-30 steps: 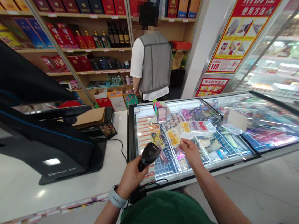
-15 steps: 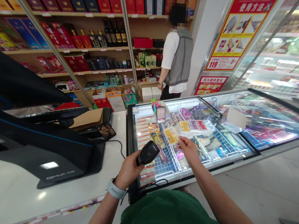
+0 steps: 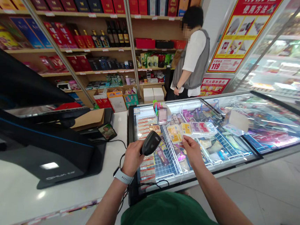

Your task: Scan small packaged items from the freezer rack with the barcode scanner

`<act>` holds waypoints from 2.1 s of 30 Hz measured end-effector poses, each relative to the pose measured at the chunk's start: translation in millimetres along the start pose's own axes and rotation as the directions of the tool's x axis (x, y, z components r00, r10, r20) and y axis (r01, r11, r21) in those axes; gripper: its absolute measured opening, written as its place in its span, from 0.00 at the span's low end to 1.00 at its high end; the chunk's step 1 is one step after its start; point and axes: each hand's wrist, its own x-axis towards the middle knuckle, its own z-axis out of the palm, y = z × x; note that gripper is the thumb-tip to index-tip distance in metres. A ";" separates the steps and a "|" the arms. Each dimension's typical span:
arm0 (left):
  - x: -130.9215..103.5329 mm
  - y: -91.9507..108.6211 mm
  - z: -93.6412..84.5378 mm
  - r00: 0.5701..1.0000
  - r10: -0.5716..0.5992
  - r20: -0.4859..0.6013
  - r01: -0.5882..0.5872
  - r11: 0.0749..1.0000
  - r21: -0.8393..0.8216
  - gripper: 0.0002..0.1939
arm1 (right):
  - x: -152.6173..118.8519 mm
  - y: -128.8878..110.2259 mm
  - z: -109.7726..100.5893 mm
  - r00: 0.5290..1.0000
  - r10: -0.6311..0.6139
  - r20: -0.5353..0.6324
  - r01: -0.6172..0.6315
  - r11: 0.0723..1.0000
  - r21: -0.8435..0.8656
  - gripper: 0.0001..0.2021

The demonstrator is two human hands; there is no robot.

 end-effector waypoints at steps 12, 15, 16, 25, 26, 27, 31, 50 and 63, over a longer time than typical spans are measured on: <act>-9.1 3.4 11.1 0.974 0.060 0.218 -0.023 0.985 -0.169 0.21 | -0.2 7.0 -3.3 0.999 0.023 -0.025 -0.023 1.000 -0.007 0.17; -11.7 2.2 12.1 0.969 0.082 0.232 -0.043 0.984 -0.171 0.20 | -1.1 7.6 -3.5 0.999 0.026 -0.024 -0.026 1.000 -0.016 0.18; -12.9 1.2 13.1 0.970 0.081 0.228 -0.043 0.985 -0.169 0.20 | -1.3 8.4 -3.7 0.999 0.026 -0.024 -0.027 0.999 -0.019 0.19; -22.4 -1.2 19.7 0.989 0.019 0.147 0.006 0.986 -0.168 0.23 | -2.7 23.0 -6.5 1.000 0.005 0.021 -0.004 0.999 -0.032 0.19; -22.4 -0.1 19.5 0.988 0.022 0.150 0.004 0.985 -0.171 0.24 | -2.9 24.2 -6.6 1.000 0.004 0.024 -0.003 0.999 -0.037 0.19; -22.2 1.0 19.3 0.988 0.025 0.154 0.002 0.985 -0.173 0.24 | -3.2 25.1 -6.5 1.000 0.002 0.024 -0.001 0.999 -0.041 0.19; -22.0 5.8 18.9 0.984 0.025 0.177 0.003 0.987 -0.159 0.24 | -5.6 24.2 -4.0 1.000 -0.005 0.014 0.005 0.999 -0.047 0.19; -26.8 10.2 25.0 0.974 0.007 0.227 0.020 0.993 -0.116 0.23 | -6.6 27.7 0.6 0.999 -0.004 0.045 0.007 0.999 -0.054 0.19; -28.5 18.5 23.7 0.977 -0.001 0.215 0.027 0.993 -0.119 0.21 | -10.8 26.2 0.9 0.998 -0.014 0.057 0.017 0.998 -0.053 0.19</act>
